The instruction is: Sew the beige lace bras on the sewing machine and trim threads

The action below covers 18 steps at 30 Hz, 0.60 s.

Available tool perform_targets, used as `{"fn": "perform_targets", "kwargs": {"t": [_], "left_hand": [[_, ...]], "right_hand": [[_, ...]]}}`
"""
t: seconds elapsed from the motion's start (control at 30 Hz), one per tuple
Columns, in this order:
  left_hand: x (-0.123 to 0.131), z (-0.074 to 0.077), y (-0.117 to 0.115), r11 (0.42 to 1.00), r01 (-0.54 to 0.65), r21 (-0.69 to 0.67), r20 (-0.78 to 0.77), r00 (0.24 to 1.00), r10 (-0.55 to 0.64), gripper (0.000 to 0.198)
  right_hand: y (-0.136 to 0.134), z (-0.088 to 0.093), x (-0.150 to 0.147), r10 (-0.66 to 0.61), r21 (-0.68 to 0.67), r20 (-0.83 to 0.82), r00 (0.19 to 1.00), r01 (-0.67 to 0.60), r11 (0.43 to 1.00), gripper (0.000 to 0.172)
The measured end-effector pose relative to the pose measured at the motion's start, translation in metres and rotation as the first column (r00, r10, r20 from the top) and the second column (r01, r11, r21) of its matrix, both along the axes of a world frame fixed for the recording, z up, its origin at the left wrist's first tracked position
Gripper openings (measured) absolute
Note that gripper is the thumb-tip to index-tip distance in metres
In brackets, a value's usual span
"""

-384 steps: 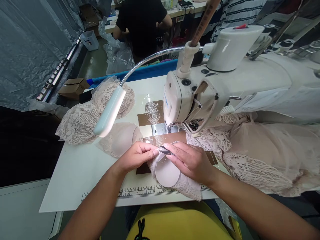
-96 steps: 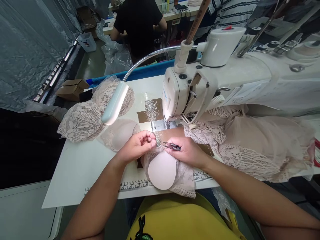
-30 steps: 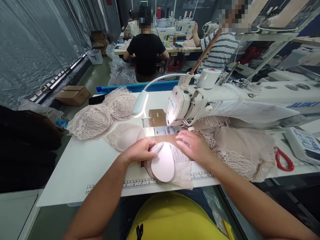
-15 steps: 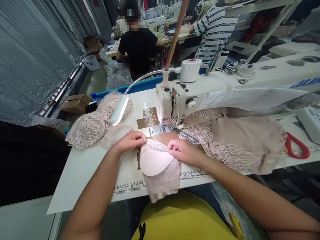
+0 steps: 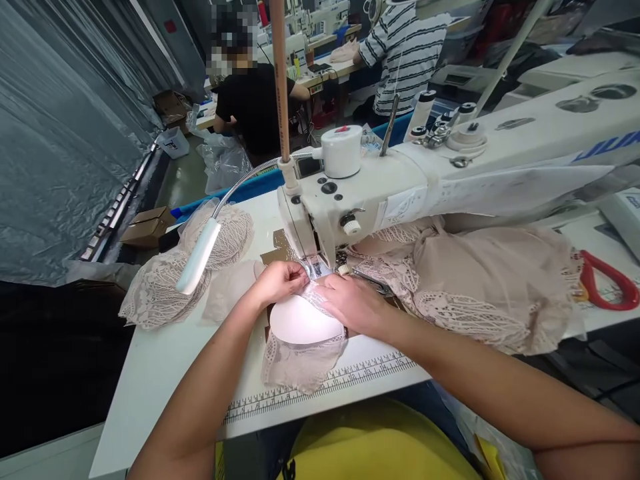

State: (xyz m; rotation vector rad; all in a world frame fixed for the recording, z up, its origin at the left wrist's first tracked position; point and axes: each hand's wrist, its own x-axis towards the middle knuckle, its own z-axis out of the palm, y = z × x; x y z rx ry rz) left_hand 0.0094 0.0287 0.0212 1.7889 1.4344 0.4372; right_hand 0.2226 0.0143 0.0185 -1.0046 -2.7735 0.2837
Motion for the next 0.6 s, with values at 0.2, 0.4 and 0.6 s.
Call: {"fn": "perform_targets", "kwargs": {"t": [0.2, 0.4, 0.6], "left_hand": [[0.012, 0.030, -0.032, 0.937, -0.061, 0.345, -0.278, 0.947, 0.163, 0.022], [0.037, 0.009, -0.073, 0.900, 0.189, 0.393, -0.524, 0.851, 0.050, 0.036], [0.029, -0.003, -0.057, 0.879, 0.296, 0.374, -0.580, 0.814, -0.027, 0.049]], "right_hand": [[-0.003, -0.013, 0.001, -0.013, 0.072, 0.010, 1.000, 0.012, 0.997, 0.018], [-0.004, -0.009, -0.001, -0.028, 0.071, 0.000, 1.000, 0.028, 0.997, 0.021], [-0.003, -0.009, -0.004, -0.075, 0.057, 0.034, 0.997, 0.072, 0.996, 0.021]]}}
